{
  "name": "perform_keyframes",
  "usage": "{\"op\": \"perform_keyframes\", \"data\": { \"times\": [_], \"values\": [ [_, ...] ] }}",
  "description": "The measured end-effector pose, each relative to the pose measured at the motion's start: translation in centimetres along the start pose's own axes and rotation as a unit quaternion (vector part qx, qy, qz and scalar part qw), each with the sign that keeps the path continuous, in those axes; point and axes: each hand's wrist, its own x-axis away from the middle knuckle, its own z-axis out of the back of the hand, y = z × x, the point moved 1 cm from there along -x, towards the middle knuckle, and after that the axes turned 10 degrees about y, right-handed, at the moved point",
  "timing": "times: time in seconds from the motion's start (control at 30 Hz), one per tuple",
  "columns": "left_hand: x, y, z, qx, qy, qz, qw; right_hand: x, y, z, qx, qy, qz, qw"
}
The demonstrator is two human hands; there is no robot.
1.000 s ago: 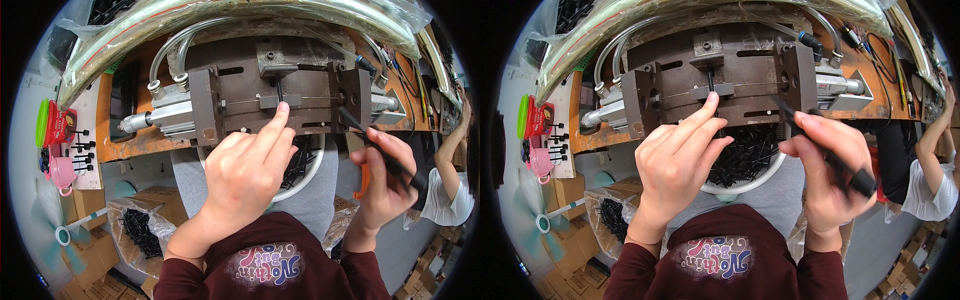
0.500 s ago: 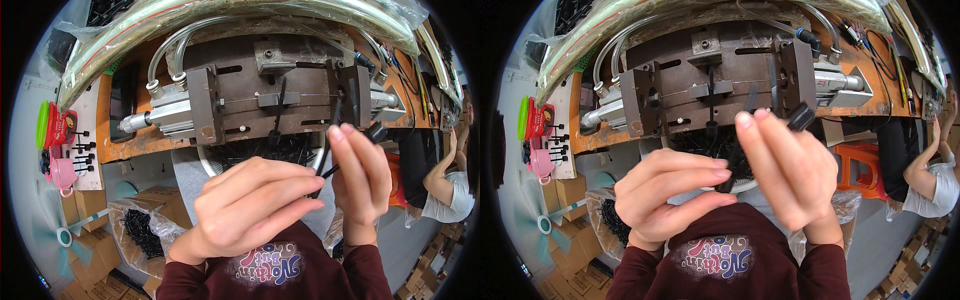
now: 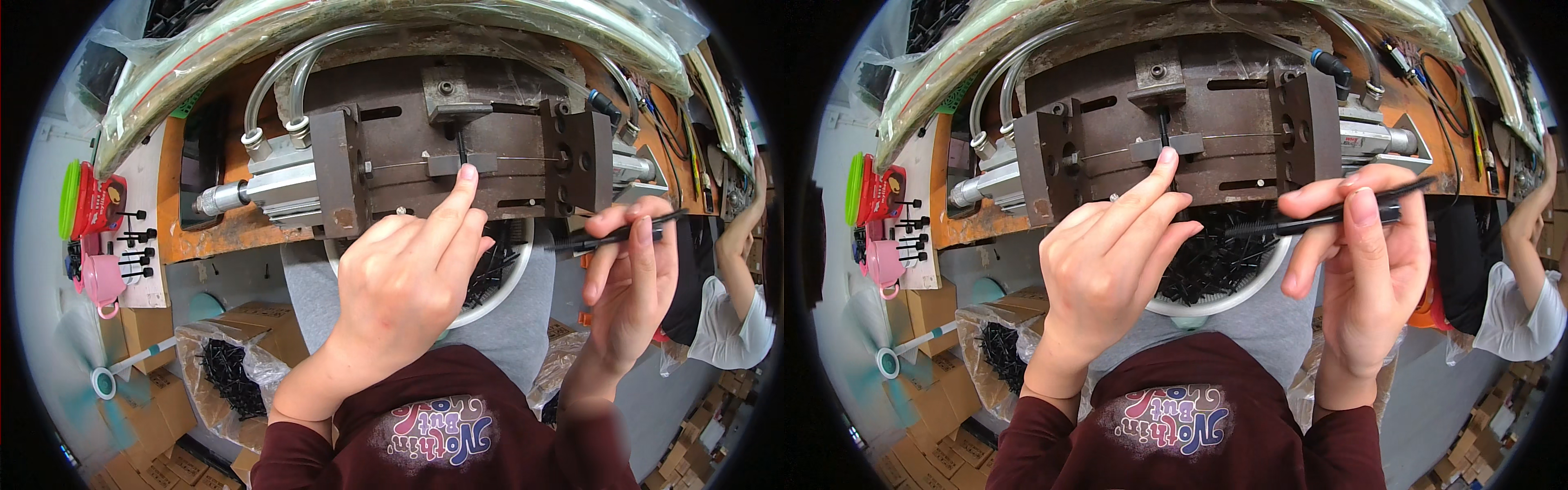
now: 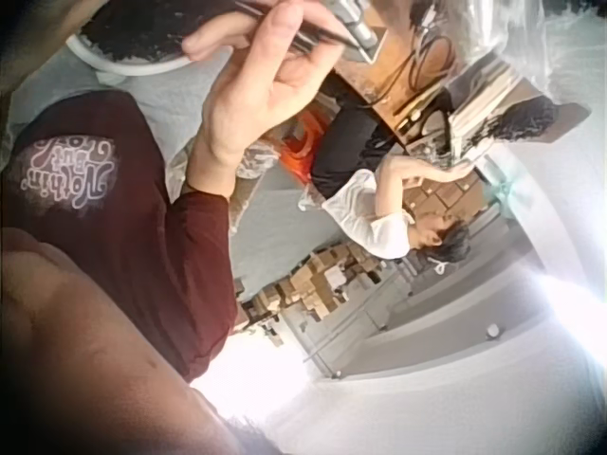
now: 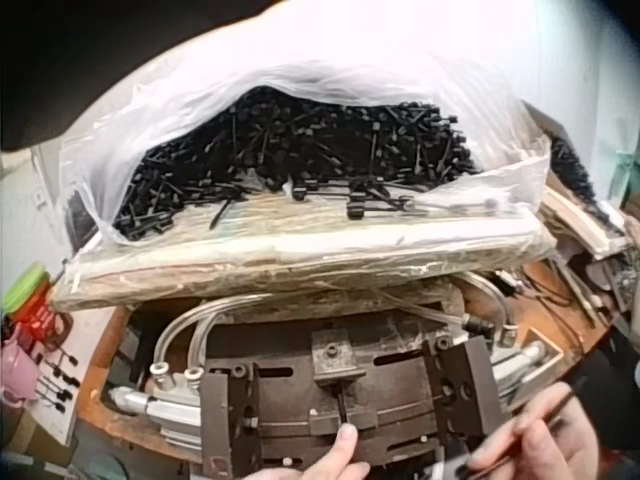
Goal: Assembling small black cable components using a pneumatic press machine at a workbench.
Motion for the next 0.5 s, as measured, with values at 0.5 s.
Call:
{"op": "perform_keyframes", "data": {
  "times": [0.5],
  "values": [
    [0.0,1.3,2.8,0.344,-0.005,0.128,0.93,1.1,0.7,-2.1,-0.091,-0.081,-0.206,0.971]
  ]
}}
